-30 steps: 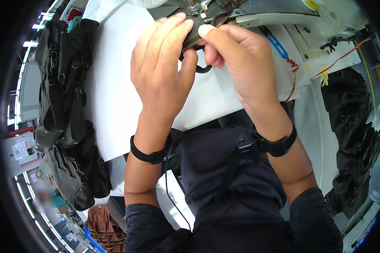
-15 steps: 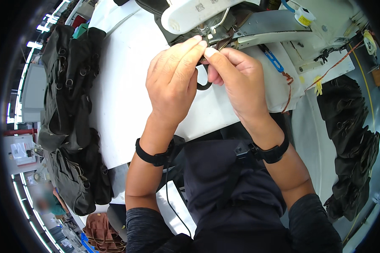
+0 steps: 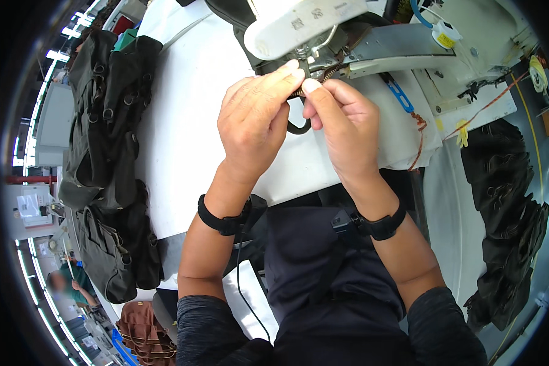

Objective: Using an industrial sewing machine to construct or repair heavy canvas bags.

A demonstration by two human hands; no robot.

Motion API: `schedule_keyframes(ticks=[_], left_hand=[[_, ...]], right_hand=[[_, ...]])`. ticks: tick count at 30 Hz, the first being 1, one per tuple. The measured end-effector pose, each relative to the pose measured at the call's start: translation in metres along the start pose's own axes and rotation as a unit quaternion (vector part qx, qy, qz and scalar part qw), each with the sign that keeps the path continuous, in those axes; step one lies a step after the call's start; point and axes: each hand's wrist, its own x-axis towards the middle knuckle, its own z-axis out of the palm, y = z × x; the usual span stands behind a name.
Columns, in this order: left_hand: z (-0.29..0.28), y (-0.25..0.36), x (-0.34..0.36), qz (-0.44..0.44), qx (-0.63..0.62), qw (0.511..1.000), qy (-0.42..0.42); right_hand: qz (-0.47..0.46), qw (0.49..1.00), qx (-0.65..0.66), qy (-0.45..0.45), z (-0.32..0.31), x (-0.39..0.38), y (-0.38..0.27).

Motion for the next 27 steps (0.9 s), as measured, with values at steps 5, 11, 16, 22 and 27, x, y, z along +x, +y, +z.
schedule_keyframes(ticks=[5,11,16,22,27], left_hand=[[0.003,0.003,-0.001,-0.003,-0.001,1.0,0.017],[0.005,0.008,0.001,-0.015,0.002,1.0,0.026],[0.005,0.01,0.001,-0.028,0.003,0.999,0.026],[0.007,0.012,0.003,-0.043,0.008,0.999,0.024],[0.011,0.005,0.005,-0.021,0.01,0.999,0.042]], right_hand=[[-0.013,1.0,-0.009,-0.004,-0.001,0.002,0.0],[0.007,0.999,0.033,0.002,0.0,0.005,-0.005],[0.021,0.999,0.046,0.002,-0.001,0.005,-0.009],[0.039,0.998,0.049,-0.007,-0.002,0.01,-0.017],[0.093,0.995,0.004,-0.021,-0.005,0.013,-0.029]])
